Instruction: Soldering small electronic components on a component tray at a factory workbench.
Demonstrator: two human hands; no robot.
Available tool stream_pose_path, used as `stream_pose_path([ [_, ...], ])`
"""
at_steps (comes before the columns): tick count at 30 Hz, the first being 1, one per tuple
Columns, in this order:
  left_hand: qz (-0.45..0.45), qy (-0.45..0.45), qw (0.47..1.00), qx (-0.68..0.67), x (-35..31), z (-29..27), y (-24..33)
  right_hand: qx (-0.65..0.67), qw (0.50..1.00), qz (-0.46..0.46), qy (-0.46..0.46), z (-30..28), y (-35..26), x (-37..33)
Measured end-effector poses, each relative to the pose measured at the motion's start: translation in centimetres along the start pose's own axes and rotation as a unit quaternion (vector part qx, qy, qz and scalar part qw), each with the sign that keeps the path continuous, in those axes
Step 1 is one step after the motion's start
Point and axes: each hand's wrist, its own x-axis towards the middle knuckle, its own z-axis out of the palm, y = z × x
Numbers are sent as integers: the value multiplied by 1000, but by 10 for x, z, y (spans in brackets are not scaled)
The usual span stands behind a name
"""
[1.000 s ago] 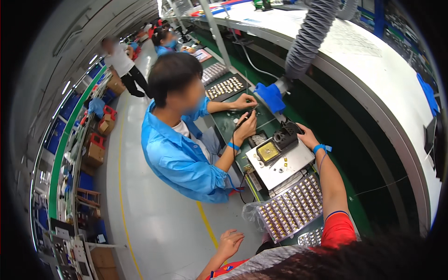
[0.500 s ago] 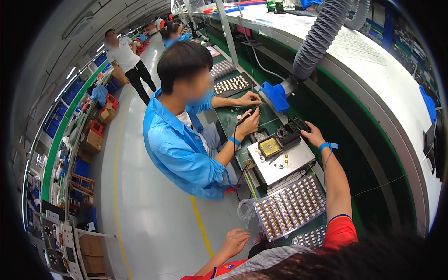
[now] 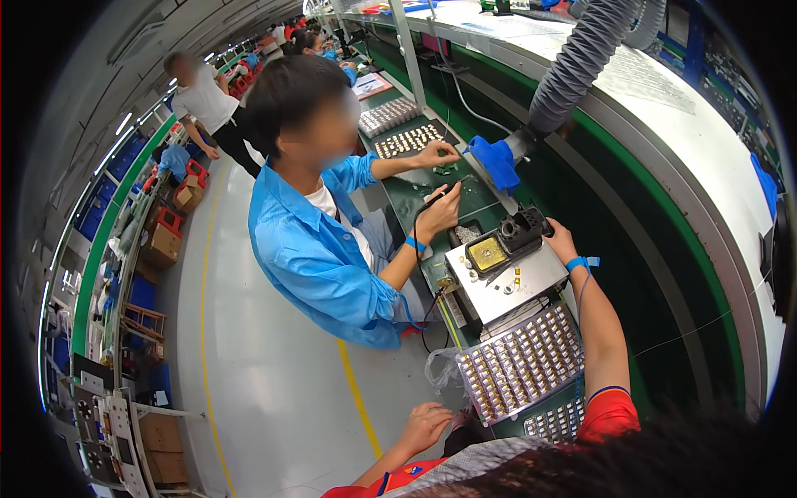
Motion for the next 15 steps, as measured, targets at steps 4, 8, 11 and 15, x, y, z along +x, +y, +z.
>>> stream_pose_path([
  [4, -10, 5, 1000, -7, 0, -2, -1, -19, 1000, -12, -8, 0, -1, 4],
  [8, 3, -5, 1000, -4, -2, -1, -1, 6, 1000, 6, -10, 1, 4, 2],
  [11, 3, -18, 1000, -9, -2, 2, 1, 25, 999, -13, -21, -1, 19, -3],
  [15, 15, -29, 999, -29, -4, 7, 7, -36, 998, 5, 55, -26, -23, -37],
])
